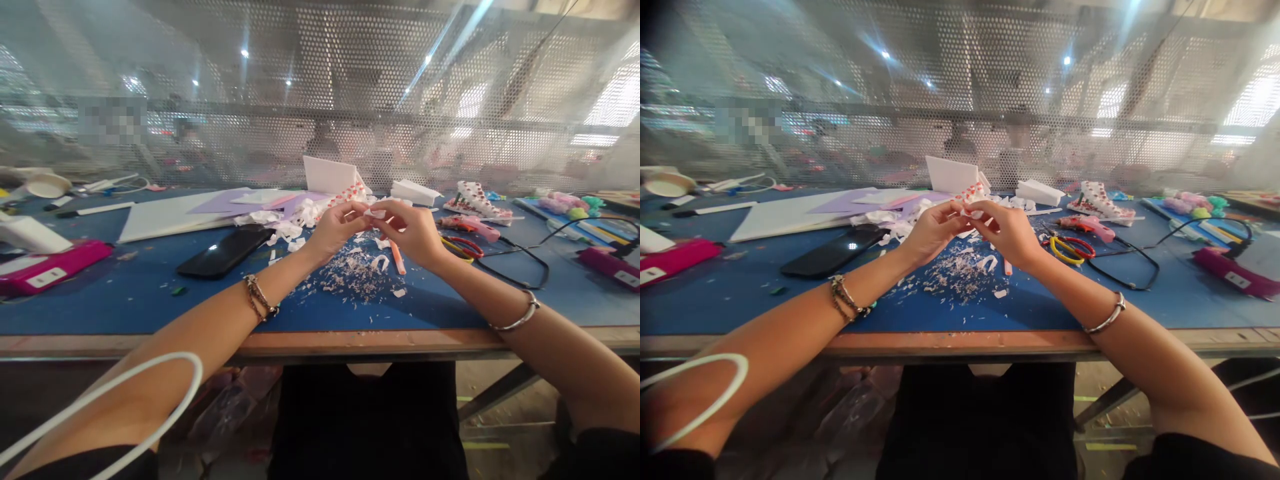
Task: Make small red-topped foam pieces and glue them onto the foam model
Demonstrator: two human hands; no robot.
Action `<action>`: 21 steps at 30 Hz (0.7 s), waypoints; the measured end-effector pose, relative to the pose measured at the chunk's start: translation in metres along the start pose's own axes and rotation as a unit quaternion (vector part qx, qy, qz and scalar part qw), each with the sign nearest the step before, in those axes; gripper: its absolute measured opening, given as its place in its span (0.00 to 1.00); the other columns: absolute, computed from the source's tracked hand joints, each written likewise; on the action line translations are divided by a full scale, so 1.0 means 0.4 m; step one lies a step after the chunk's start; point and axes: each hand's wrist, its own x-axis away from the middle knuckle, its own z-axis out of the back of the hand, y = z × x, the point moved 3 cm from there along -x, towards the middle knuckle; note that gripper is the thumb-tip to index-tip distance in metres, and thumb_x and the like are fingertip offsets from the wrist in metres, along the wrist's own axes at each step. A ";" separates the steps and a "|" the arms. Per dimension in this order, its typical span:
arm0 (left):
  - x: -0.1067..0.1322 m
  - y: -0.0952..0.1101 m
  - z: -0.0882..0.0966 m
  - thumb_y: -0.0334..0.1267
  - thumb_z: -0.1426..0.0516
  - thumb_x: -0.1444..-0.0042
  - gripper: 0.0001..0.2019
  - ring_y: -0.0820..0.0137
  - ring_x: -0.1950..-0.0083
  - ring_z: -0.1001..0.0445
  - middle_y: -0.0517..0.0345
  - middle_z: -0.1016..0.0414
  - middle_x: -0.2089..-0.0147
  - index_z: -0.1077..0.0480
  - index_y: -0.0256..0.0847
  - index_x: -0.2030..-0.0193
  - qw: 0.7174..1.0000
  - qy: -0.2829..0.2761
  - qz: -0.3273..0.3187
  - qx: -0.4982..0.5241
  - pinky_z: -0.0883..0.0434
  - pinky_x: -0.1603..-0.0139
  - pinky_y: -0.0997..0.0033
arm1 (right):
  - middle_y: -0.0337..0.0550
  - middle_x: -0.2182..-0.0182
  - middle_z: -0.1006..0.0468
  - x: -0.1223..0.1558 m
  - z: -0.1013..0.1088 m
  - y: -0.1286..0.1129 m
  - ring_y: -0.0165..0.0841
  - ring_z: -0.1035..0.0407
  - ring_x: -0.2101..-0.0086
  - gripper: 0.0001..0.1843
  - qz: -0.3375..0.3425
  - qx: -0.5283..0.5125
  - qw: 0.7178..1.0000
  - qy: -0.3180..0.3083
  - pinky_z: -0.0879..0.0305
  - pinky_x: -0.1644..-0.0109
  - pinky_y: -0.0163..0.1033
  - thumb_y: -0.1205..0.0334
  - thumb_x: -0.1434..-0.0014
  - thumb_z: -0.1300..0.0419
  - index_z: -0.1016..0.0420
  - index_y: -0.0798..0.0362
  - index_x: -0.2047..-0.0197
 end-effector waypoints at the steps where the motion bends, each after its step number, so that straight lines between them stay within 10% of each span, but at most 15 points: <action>1: 0.000 0.003 -0.001 0.38 0.39 0.56 0.08 0.76 0.62 0.30 0.61 0.31 0.67 0.34 0.37 0.72 1.000 -0.001 0.000 0.002 0.30 0.55 0.71 | 0.38 0.72 0.24 0.000 0.002 -0.002 0.24 0.30 0.75 0.11 0.012 -0.001 1.000 0.016 0.36 0.68 0.31 0.61 0.44 0.46 0.28 0.54 0.59; 9: -0.001 -0.008 -0.005 0.50 0.46 0.49 0.15 0.75 0.71 0.30 0.57 0.31 0.71 0.34 0.38 0.69 0.991 -0.028 0.123 0.047 0.29 0.67 0.72 | 0.40 0.64 0.25 -0.001 0.007 -0.004 0.28 0.32 0.62 0.11 0.122 0.014 0.992 0.029 0.35 0.57 0.35 0.63 0.42 0.48 0.24 0.50 0.64; 21: -0.001 0.003 0.003 0.45 0.40 0.54 0.13 0.82 0.74 0.38 0.64 0.38 0.77 0.34 0.37 0.76 0.998 0.007 0.043 -0.044 0.35 0.71 0.80 | 0.40 0.69 0.28 -0.012 0.001 0.022 0.24 0.34 0.68 0.09 0.056 -0.041 0.996 -0.048 0.35 0.65 0.30 0.59 0.45 0.44 0.25 0.53 0.67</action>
